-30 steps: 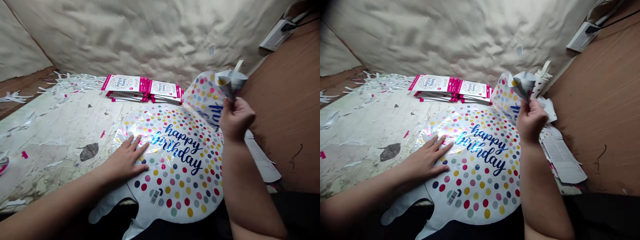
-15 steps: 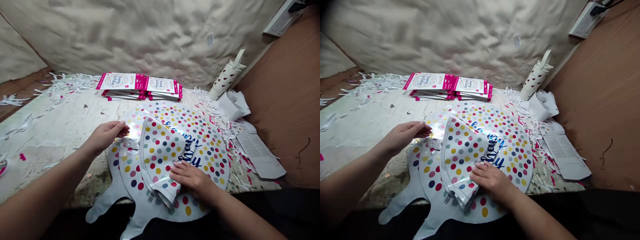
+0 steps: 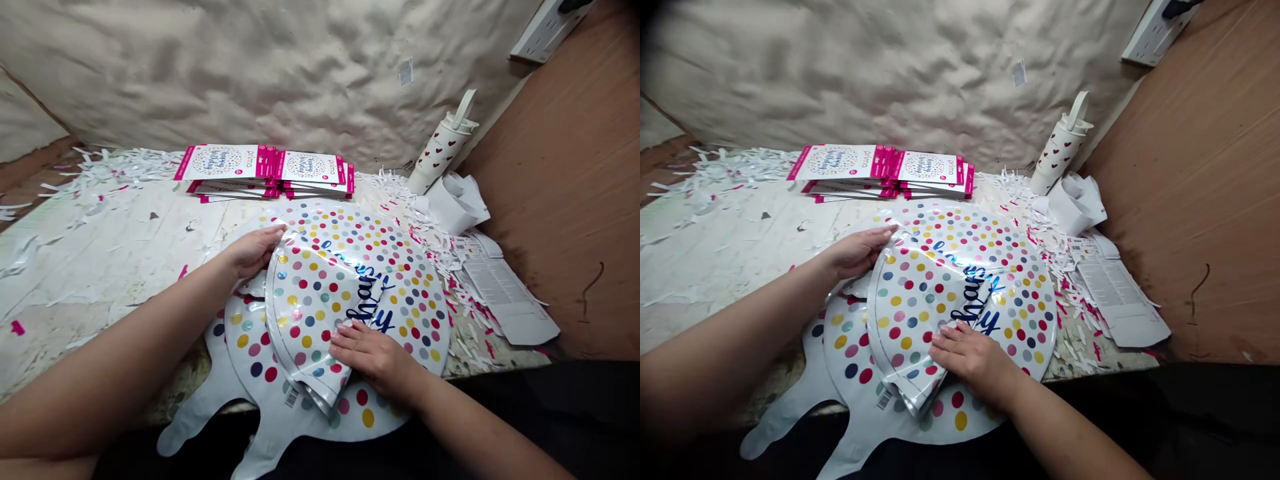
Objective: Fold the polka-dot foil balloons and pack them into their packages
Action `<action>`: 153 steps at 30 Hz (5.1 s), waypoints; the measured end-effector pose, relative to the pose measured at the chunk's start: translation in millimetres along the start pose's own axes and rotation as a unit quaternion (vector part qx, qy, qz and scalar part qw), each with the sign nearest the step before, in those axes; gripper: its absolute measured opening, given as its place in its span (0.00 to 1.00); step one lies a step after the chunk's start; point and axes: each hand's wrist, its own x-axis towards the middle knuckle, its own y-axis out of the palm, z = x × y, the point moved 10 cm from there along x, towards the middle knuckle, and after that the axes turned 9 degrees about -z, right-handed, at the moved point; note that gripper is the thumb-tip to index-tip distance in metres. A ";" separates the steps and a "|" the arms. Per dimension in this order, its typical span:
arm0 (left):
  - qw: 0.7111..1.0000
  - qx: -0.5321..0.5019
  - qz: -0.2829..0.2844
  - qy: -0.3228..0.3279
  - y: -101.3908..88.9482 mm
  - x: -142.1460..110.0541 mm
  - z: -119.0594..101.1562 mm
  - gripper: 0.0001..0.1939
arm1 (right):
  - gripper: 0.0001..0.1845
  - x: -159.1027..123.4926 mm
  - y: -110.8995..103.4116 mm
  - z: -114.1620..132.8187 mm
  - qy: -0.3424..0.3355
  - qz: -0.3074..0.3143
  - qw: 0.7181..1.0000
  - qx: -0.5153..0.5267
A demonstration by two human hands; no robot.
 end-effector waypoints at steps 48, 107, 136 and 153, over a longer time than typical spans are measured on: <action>0.655 0.484 0.237 0.529 182.7 -97.5 -17.9 0.26 | 0.43 -54.4 -38.4 -59.3 0.344 -0.012 0.937 -0.068; 0.716 0.452 0.285 0.449 140.2 -166.1 30.5 0.33 | 0.37 -37.1 -48.0 -16.8 0.017 -0.122 0.987 -0.108; 0.805 0.464 0.080 0.361 90.1 -79.5 -27.3 0.21 | 0.32 50.1 8.9 -95.5 0.291 0.056 0.939 -0.172; 0.698 0.609 0.186 0.326 123.4 -54.8 -5.0 0.63 | 0.21 -173.2 -204.3 -217.4 0.641 0.021 0.708 -0.295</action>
